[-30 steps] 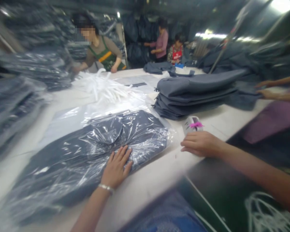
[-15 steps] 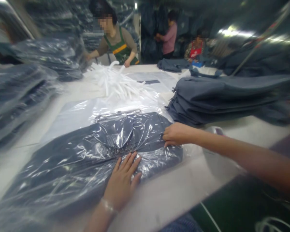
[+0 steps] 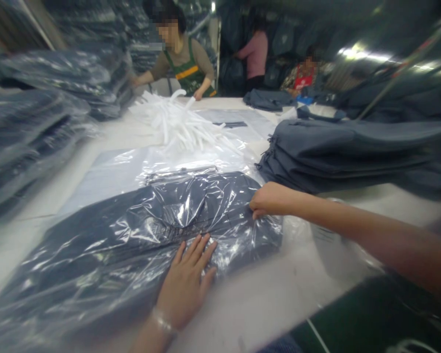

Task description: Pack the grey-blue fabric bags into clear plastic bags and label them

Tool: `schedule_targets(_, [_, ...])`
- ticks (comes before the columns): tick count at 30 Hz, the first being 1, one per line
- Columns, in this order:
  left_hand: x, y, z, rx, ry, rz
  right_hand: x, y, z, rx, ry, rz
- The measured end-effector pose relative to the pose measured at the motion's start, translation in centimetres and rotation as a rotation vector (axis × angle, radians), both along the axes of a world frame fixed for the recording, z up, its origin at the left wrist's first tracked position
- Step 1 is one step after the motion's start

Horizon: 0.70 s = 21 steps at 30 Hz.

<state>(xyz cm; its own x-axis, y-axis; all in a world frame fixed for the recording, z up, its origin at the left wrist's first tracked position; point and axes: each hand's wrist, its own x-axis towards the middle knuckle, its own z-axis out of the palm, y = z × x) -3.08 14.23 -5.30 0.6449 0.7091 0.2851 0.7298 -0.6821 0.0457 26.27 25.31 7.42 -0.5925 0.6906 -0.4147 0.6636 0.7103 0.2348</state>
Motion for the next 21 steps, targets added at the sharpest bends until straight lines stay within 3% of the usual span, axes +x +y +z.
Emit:
schedule_targets(4, [0.0,0.1,-0.2,0.001,0.007,0.007,0.8,2.2,-2.1,0.007,0.053,-0.061])
schedule_targets(8, [0.0,0.4,-0.7,-0.01,-0.003,0.003,3.5,4.3,-2.8,0.053,0.172,-0.317])
schedule_targets(12, [0.0,0.8,-1.0,-0.06,-0.035,0.005,4.1,2.4,-2.6,0.392,0.374,-0.581])
schedule_targets(14, [0.2,1.0,-1.0,-0.115,-0.052,0.009,2.4,-0.2,-3.5,0.488,0.573,-0.522])
schedule_targets(16, [0.4,1.1,-0.7,-0.191,-0.078,0.017,0.2,-3.1,-5.5,0.42,0.704,-0.32])
schedule_targets(18, [0.4,1.2,-0.2,-0.271,-0.13,0.017,-1.8,-5.3,-8.1,0.339,0.71,-0.165])
schedule_targets(21, [-0.5,0.9,1.1,-0.319,-0.293,0.006,-2.9,-6.3,-11.6,0.344,0.665,-0.153])
